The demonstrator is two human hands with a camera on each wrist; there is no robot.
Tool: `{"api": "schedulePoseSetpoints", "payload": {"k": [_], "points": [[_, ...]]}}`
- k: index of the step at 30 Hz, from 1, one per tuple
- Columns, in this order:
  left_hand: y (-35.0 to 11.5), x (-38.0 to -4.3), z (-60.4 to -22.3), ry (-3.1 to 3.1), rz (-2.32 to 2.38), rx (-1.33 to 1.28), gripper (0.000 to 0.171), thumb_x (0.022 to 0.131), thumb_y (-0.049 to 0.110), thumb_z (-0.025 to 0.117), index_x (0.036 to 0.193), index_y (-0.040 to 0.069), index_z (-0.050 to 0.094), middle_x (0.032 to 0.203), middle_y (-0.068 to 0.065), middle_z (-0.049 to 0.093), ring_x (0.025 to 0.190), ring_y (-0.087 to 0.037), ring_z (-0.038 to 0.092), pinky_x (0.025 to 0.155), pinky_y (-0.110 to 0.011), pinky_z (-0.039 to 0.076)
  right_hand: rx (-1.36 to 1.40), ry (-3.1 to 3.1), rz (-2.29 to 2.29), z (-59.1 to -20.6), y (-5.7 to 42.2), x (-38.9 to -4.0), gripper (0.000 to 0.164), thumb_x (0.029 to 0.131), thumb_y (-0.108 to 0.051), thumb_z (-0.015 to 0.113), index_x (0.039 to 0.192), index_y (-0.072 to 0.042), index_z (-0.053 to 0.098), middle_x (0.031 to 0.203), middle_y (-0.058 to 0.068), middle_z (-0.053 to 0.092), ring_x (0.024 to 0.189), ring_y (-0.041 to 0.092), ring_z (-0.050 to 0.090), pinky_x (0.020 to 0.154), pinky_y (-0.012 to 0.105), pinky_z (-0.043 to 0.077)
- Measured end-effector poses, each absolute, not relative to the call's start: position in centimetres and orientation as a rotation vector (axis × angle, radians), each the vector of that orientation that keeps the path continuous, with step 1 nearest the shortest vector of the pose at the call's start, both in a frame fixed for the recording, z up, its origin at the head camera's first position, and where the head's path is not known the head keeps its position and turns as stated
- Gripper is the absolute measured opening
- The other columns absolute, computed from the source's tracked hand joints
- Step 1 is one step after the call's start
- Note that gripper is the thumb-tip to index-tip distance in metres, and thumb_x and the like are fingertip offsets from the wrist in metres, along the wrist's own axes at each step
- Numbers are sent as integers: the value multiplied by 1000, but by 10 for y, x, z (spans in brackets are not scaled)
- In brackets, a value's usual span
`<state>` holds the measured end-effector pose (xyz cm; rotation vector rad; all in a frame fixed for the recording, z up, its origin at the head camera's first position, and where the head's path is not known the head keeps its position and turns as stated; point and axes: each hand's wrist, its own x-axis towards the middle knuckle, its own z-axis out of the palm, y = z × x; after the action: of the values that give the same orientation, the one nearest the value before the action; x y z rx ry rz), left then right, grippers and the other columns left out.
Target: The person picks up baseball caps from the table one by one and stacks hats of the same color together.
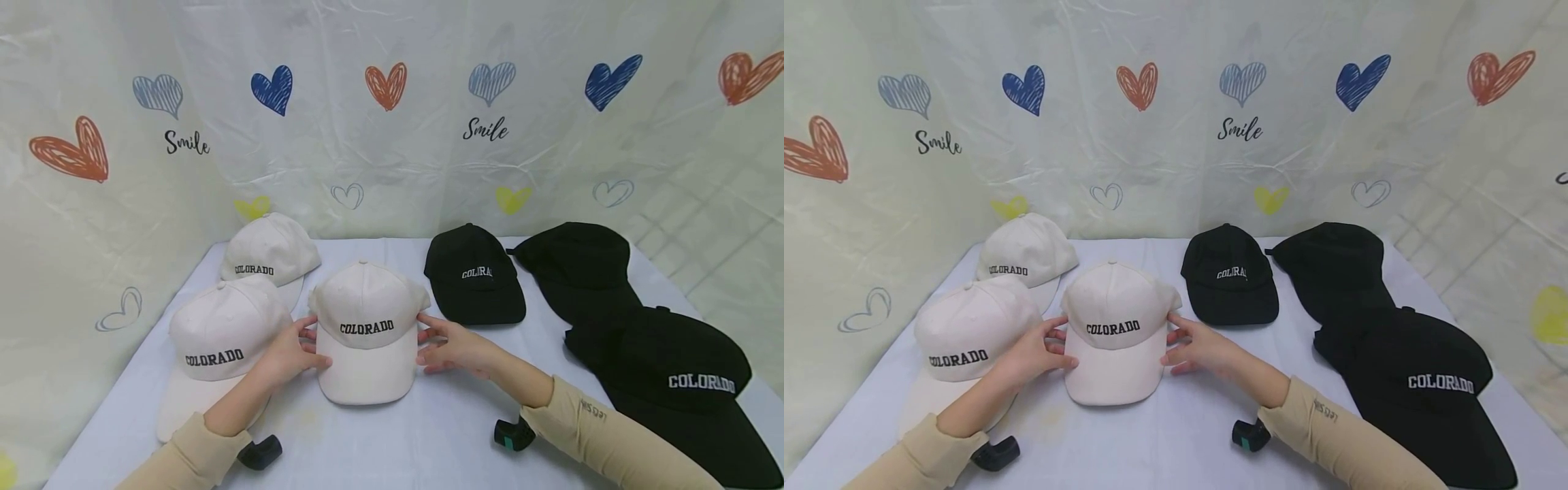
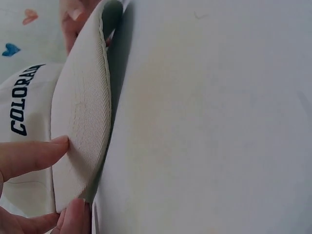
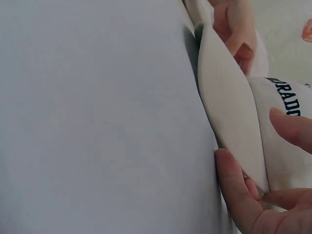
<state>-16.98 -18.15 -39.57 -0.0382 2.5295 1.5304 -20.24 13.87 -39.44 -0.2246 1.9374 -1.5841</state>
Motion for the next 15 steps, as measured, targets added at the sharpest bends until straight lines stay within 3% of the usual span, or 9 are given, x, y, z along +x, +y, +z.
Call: {"api": "schedulePoseSetpoints", "payload": {"k": [4, 15], "points": [[-182, -172, -396, 2577, 1460, -18, 89, 75, -2, 87, 149, -11, 39, 118, -20, 57, 97, -27, 59, 81, -36, 51, -242, 1974, -1524, -394, 140, -206, 86, 94, -2, 73, 162, -1, 21, 135, 20, 48, 94, 21, 64, 88, 35, 58], [-184, -175, -398, 2616, 1364, -16, 87, 77, 4, 88, 149, -9, 42, 119, -18, 60, 98, -26, 60, 82, -36, 51, -273, 2043, -1452, -395, 139, -208, 84, 92, -2, 74, 160, 3, 24, 128, 17, 52, 84, 20, 64, 80, 30, 56]]}}
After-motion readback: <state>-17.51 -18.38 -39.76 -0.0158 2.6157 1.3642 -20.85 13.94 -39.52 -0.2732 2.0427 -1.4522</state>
